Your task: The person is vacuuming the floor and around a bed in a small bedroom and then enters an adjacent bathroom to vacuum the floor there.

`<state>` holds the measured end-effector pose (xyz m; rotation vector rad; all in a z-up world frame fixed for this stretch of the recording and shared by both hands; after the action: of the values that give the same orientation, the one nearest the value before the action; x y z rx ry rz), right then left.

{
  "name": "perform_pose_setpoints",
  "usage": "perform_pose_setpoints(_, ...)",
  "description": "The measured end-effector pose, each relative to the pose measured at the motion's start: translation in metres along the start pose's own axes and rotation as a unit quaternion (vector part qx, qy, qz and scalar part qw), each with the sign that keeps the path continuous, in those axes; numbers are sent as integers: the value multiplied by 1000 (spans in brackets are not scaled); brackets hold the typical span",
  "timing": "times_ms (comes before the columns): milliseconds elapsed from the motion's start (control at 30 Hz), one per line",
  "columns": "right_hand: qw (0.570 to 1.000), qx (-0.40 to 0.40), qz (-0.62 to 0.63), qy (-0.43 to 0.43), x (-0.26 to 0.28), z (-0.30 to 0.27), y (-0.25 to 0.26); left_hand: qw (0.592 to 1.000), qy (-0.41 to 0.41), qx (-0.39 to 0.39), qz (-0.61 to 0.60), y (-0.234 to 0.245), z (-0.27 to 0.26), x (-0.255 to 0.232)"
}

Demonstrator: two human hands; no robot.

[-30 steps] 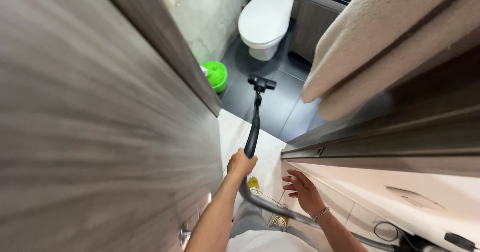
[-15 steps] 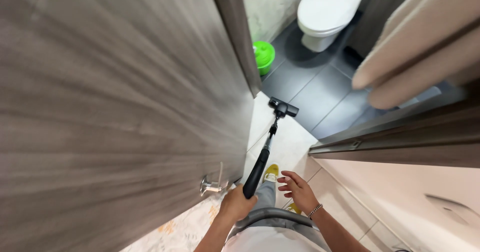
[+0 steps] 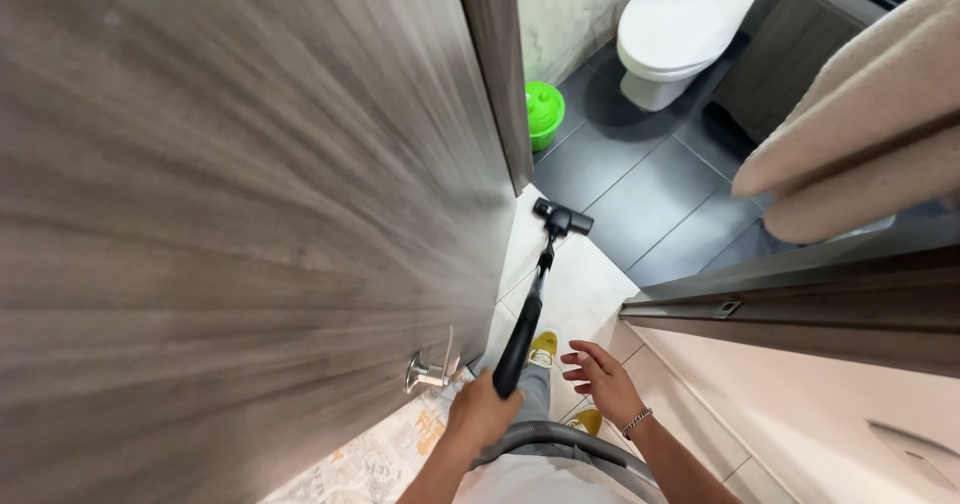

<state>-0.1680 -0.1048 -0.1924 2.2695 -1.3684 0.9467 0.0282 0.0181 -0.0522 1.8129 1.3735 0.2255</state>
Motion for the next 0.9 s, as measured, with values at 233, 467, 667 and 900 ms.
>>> perform_pose_setpoints(233, 998, -69, 6, 0, 14, 5, 39, 998, -24, 6, -51, 8, 97, -83)
perform_pose_setpoints(467, 985, -169, 26, -13, 17, 17, 88, 998, -42, -11, -49, -9, 182, -169)
perform_pose_setpoints(667, 975, -208, 70, -18, 23, 21, 106, 997, -52, -26, -45, -28, 251, -231)
perform_pose_setpoints(900, 969, -219, 110, -17, 21, 19, 108, 997, -60, -16, -44, -34, 266, -266)
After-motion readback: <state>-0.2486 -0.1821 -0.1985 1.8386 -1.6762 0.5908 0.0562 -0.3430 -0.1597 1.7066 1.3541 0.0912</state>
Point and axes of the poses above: each hand's wrist, its own z-axis towards the middle knuckle, its own y-axis out of the back of the hand, x = y × z, the point moved 6 cm from there along z, towards the middle knuckle, and after that the axes turned 10 degrees about -x, right-handed, at the moved point
